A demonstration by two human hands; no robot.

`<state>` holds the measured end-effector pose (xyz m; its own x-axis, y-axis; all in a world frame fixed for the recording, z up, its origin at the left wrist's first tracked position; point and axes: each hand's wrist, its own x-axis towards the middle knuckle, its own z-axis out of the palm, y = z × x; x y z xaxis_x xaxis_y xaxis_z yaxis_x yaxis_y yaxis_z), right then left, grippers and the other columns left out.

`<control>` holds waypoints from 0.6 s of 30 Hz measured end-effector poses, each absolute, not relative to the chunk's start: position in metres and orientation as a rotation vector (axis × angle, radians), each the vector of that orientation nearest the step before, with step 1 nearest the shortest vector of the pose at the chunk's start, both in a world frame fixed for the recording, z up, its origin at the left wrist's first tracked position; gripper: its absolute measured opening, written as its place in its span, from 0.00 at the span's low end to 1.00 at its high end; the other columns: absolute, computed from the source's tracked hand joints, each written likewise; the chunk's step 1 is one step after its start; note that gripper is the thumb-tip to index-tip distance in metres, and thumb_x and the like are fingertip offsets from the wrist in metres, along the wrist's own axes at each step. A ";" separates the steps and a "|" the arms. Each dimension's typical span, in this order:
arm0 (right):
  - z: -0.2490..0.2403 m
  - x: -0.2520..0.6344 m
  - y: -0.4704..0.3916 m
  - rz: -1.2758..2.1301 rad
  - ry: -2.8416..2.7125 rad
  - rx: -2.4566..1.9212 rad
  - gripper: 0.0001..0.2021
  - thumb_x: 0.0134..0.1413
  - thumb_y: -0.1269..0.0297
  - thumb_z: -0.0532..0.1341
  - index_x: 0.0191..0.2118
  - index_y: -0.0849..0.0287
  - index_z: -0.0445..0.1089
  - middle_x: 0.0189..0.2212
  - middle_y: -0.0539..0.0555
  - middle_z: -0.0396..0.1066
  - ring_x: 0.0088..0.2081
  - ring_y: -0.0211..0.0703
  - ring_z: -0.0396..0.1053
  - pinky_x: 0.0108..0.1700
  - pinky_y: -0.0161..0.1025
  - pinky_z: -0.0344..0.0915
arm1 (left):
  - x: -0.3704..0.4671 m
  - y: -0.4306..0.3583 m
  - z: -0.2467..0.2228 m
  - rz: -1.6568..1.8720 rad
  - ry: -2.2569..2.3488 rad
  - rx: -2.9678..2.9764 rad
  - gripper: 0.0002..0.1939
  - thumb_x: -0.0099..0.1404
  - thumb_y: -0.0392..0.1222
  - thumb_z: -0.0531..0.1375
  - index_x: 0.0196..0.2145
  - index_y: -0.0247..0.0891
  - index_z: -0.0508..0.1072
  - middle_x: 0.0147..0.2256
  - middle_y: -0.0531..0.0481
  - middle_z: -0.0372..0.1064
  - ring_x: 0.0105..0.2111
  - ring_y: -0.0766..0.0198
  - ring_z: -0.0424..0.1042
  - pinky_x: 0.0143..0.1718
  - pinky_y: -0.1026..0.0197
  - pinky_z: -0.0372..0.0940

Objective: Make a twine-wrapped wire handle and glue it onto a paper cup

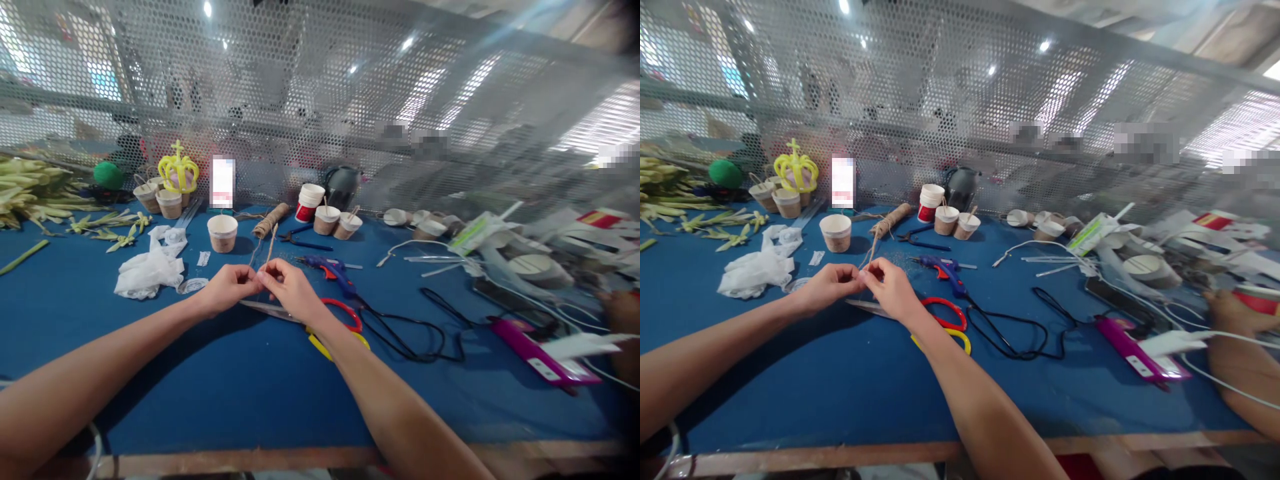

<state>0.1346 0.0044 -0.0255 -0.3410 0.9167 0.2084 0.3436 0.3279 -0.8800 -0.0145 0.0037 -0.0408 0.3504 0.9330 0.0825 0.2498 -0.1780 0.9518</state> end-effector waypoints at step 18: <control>-0.026 0.136 0.006 0.890 -1.825 -1.240 0.11 0.47 0.60 0.56 0.20 0.57 0.57 0.13 0.45 0.59 0.17 0.34 0.58 0.20 0.33 0.54 | -0.012 0.003 -0.039 0.911 1.093 1.700 0.09 0.51 0.42 0.57 0.21 0.33 0.63 0.18 0.58 0.55 0.19 0.74 0.52 0.19 0.69 0.48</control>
